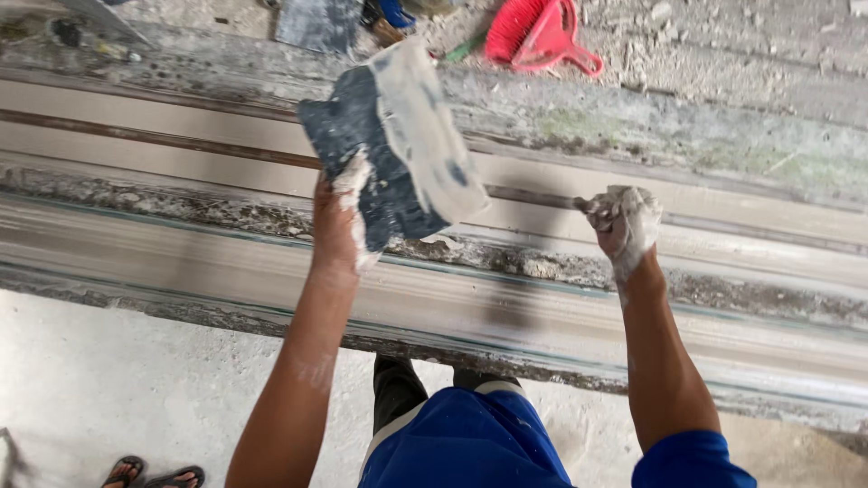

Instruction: The person applies white plaster to grooved molding strips on a workbench, spreading the compound with a sponge trowel along the profiles and smoothing it by hand. They then rinse the sponge in a bucket of water, wring out a blue cloth, and wipe the work surface.

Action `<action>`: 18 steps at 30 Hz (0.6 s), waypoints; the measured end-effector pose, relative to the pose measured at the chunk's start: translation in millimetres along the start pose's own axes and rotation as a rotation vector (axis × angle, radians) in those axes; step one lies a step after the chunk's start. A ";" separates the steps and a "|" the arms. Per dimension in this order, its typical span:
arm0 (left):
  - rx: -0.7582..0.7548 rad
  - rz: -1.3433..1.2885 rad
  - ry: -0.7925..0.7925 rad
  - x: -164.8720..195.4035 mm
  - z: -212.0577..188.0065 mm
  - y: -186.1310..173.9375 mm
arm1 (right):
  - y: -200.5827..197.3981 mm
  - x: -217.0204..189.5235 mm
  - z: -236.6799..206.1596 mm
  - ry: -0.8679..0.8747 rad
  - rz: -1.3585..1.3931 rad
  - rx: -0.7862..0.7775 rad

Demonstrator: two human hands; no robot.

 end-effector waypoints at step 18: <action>0.088 0.282 -0.049 26.5 -72.0 -83.1 | 103.2 119.0 -0.5 -0.422 -2.073 0.098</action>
Point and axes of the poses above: each hand's wrist, its own z-axis towards the middle knuckle, its own y-axis out of the palm, x = y × z, the point moved 2 cm from there along z, towards the middle knuckle, and after that the axes turned 13 degrees about -x, right-handed, at the moved point
